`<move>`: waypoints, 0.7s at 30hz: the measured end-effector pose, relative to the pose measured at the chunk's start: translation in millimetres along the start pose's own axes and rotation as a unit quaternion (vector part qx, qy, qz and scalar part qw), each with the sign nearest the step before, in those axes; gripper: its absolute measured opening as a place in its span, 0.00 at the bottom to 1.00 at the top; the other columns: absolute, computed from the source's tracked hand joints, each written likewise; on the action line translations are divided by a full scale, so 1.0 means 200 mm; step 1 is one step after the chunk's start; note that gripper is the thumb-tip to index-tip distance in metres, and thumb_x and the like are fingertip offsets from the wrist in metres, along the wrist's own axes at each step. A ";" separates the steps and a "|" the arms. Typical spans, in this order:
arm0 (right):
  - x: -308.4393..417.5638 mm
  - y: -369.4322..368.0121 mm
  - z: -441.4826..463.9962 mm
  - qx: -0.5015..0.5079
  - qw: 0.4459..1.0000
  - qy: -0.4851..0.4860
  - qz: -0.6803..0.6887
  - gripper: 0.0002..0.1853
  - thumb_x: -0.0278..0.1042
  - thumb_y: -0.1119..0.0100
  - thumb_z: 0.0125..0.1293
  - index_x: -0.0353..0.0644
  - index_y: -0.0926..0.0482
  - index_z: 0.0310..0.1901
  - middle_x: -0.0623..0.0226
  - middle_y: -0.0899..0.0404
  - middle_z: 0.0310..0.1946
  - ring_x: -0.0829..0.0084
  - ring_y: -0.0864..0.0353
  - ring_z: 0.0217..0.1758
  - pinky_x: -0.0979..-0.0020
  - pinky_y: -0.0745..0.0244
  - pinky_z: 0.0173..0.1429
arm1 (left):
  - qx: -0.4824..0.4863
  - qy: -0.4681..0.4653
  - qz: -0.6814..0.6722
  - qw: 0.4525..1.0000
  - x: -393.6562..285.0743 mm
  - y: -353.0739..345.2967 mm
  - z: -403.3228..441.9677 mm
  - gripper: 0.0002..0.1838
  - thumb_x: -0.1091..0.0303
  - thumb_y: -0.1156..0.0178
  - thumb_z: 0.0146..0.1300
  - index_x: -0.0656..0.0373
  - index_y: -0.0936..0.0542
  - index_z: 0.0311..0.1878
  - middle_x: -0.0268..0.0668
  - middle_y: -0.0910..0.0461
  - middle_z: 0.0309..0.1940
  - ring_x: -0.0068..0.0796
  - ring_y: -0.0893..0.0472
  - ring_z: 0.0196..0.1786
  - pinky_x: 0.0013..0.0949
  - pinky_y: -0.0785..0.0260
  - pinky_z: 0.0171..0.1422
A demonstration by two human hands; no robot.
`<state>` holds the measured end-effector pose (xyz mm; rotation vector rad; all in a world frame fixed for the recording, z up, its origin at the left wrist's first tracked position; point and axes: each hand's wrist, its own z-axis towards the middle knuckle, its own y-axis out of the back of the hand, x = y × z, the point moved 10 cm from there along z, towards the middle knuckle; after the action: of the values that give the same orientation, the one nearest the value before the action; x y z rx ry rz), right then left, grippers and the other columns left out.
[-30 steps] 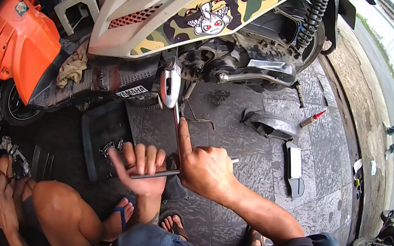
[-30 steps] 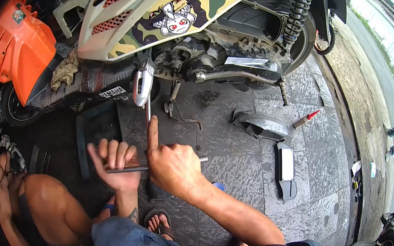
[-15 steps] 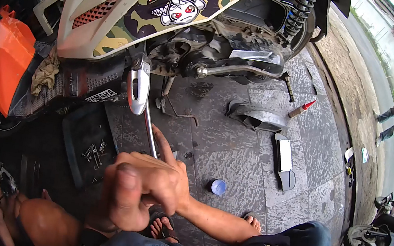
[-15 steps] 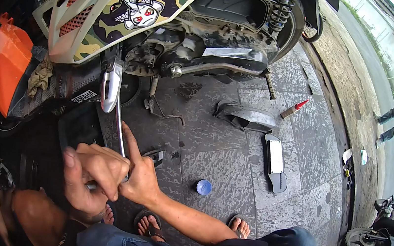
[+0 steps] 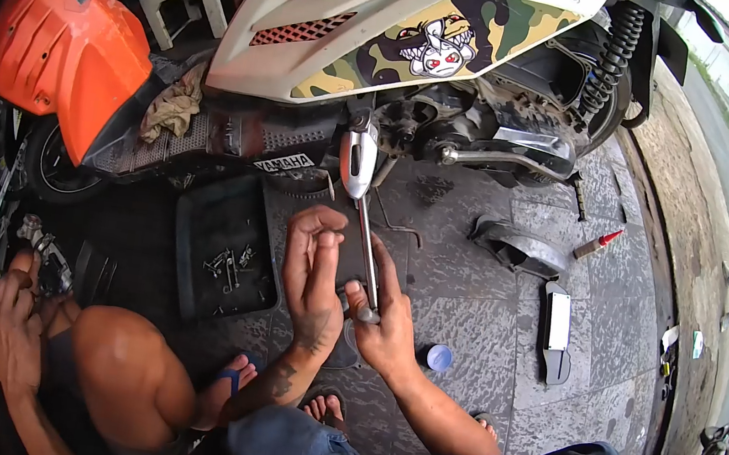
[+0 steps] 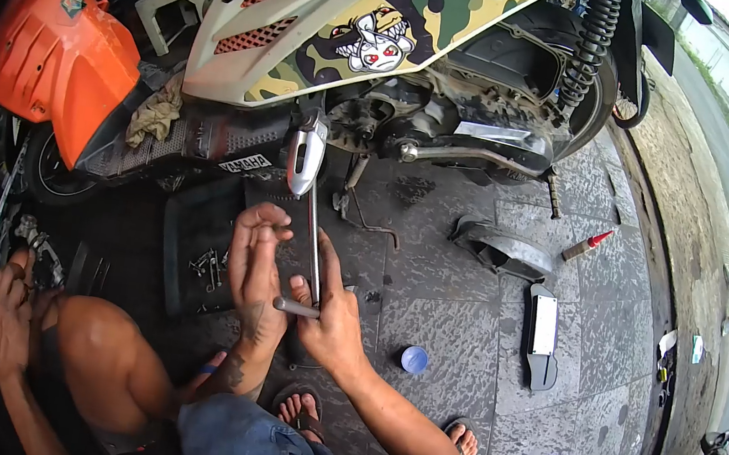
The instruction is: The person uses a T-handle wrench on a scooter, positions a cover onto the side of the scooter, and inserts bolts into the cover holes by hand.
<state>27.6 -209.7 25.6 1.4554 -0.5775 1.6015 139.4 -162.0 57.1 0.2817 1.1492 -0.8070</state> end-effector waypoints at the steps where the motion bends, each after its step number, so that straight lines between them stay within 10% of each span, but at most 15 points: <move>1: -0.01 0.00 0.00 0.004 1.000 -0.007 0.001 0.33 0.33 0.45 0.67 0.37 0.48 0.70 0.42 0.21 0.28 0.47 0.17 0.29 0.57 0.26 0.33 | 0.008 0.084 -0.067 0.994 0.11 -0.02 -0.02 0.15 0.70 0.57 0.71 0.64 0.31 0.56 0.39 0.28 0.53 0.30 0.26 0.53 0.31 0.36 0.58; 4: -0.12 -0.05 -0.02 0.046 0.995 -0.046 -0.070 0.35 0.29 0.44 0.64 0.39 0.47 0.70 0.35 0.27 0.52 0.41 0.21 0.47 0.56 0.24 0.44 | 0.055 0.172 -0.197 0.964 0.25 -0.07 -0.04 0.24 0.70 0.56 0.72 0.64 0.42 0.70 0.44 0.33 0.63 0.39 0.26 0.62 0.36 0.35 0.67; 7: -0.03 -0.04 -0.04 0.039 0.987 0.072 -0.139 0.37 0.32 0.45 0.65 0.36 0.52 0.71 0.45 0.24 0.19 0.45 0.20 0.23 0.54 0.29 0.26 | 0.058 0.280 -0.355 0.890 0.35 -0.13 -0.02 0.26 0.75 0.57 0.71 0.67 0.45 0.70 0.49 0.33 0.63 0.42 0.22 0.56 0.36 0.26 0.61; 21: 0.17 0.03 0.02 0.087 0.933 0.104 -0.334 0.42 0.28 0.42 0.58 0.34 0.53 0.71 0.52 0.24 0.17 0.54 0.21 0.20 0.58 0.29 0.23 | 0.107 0.244 -0.323 0.908 0.28 -0.22 0.09 0.25 0.78 0.55 0.69 0.66 0.41 0.69 0.47 0.30 0.62 0.38 0.19 0.50 0.32 0.23 0.54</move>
<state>26.8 -207.1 60.4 1.3801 0.1855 1.2445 131.0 -227.9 22.8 0.2955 1.6626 -1.5133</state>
